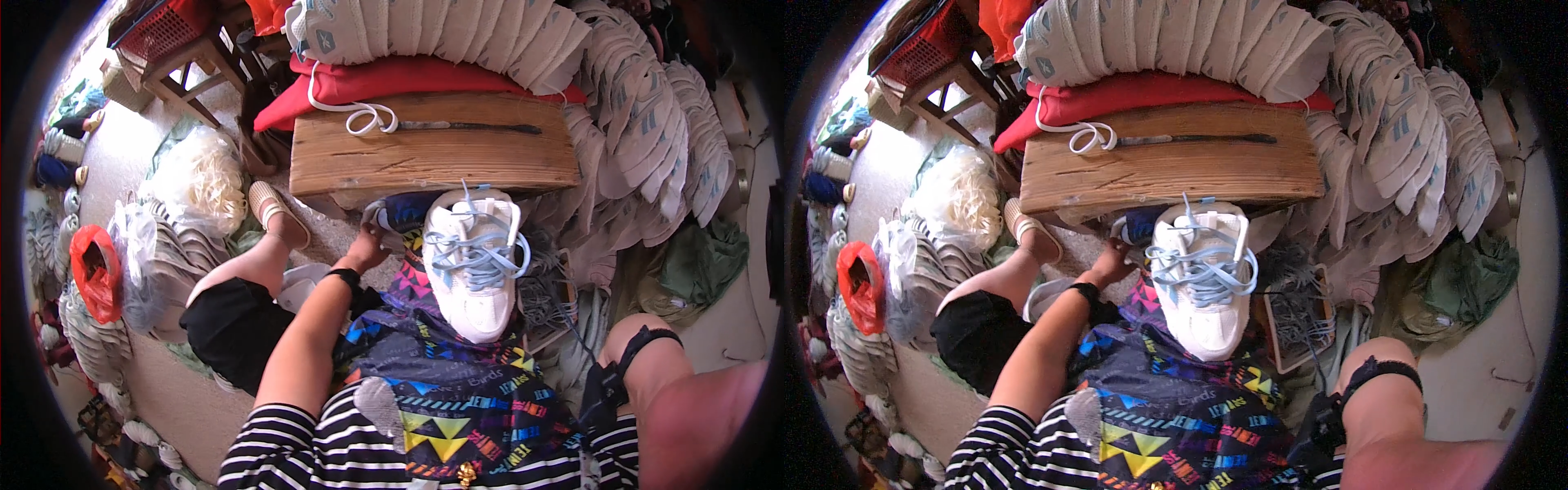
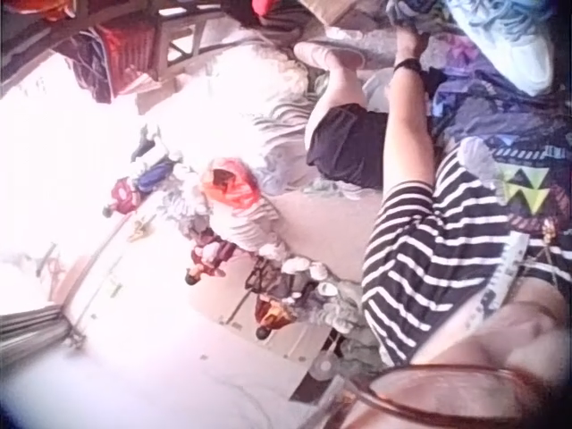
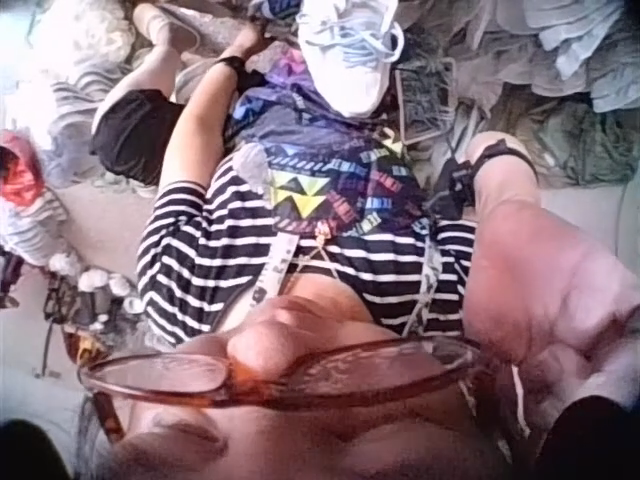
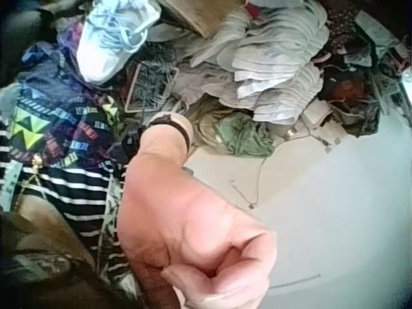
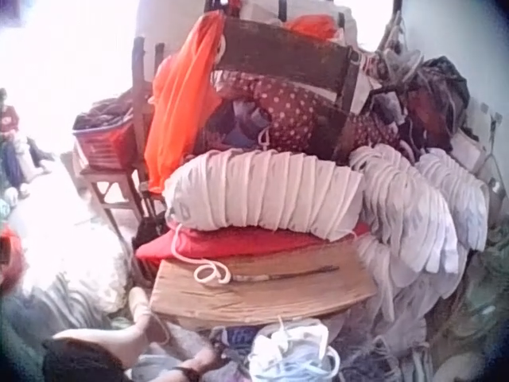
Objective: Lacing a white sneaker while sitting in a manufacturing environment.
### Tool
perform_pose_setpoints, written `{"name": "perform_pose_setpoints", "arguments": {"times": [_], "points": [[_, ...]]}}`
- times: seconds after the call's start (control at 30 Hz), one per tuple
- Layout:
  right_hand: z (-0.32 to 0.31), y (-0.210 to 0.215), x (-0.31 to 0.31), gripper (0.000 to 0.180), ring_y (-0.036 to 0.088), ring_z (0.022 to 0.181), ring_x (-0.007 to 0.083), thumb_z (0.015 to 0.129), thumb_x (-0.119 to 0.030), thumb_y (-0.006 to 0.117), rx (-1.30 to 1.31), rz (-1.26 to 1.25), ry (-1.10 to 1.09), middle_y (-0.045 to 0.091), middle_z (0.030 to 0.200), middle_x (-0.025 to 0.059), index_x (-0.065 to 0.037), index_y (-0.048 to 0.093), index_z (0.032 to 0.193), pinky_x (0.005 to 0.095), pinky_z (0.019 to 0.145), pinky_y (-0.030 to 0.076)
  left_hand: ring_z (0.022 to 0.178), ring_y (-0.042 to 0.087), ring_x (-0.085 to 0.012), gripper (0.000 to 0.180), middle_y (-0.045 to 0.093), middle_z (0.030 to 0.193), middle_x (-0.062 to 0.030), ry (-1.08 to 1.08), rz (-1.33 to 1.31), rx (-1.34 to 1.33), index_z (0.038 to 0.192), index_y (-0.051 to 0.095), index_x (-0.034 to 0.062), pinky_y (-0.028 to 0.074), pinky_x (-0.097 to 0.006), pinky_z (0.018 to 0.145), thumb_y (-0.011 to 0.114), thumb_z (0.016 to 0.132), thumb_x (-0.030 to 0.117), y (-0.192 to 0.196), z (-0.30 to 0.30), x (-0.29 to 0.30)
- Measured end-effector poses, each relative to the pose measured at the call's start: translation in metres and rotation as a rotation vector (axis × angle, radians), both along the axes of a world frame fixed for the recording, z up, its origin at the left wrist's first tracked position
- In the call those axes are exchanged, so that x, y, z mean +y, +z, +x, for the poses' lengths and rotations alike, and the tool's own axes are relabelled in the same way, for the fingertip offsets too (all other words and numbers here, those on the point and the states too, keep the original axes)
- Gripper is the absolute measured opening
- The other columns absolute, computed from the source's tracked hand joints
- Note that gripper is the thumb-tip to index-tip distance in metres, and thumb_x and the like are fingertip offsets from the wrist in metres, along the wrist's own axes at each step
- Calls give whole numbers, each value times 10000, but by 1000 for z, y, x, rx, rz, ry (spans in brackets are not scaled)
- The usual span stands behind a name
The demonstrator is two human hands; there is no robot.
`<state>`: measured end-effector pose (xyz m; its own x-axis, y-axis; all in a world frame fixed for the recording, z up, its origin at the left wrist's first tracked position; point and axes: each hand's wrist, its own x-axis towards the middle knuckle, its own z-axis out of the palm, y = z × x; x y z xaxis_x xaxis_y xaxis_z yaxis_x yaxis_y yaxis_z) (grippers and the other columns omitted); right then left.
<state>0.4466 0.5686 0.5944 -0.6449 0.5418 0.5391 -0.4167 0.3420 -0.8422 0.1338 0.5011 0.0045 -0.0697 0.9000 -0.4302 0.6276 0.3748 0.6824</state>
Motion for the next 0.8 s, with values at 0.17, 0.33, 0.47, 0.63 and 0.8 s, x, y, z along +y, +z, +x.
{"name": "perform_pose_setpoints", "arguments": {"times": [0.17,0.33,0.47,0.63,0.8], "points": [[-56,-8,-2,305,443,794,176,953,-290,522,16,-50,-80,477,963,29,-275,525,1258,372,730,376,1291,399,-433,666,265,1477,-235,-95,-116,41,1350,464,151,403,-472,1049,706,731,190,8,-7,-2],[-76,-13,-9,293,449,819,177,951,-284,517,59,-118,-134,486,977,37,-247,529,1241,373,754,374,1027,628,-381,370,604,1156,-235,-204,-137,121,1201,580,71,517,-470,847,563,838,141,28,-7,3],[-20,-10,-12,285,454,838,179,948,-280,513,163,-208,-145,493,988,44,-226,532,1227,373,773,373,1008,631,-408,308,640,1095,-248,-305,-28,195,1122,604,20,515,-479,842,521,836,101,-34,-20,-27],[-44,-20,-23,277,460,863,180,945,-273,508,264,-264,-177,502,1001,53,-198,535,1210,374,797,371,1031,636,-374,281,664,1072,-221,-326,-278,320,1009,690,41,511,-450,880,564,832,219,38,-45,-40],[-16,-25,-27,271,466,888,182,942,-267,503,393,-343,-234,511,1015,61,-171,538,1193,375,821,369,979,670,-327,275,697,1014,-162,-393,-355,505,939,737,89,530,-421,851,616,791,287,202,-41,-20]]}}
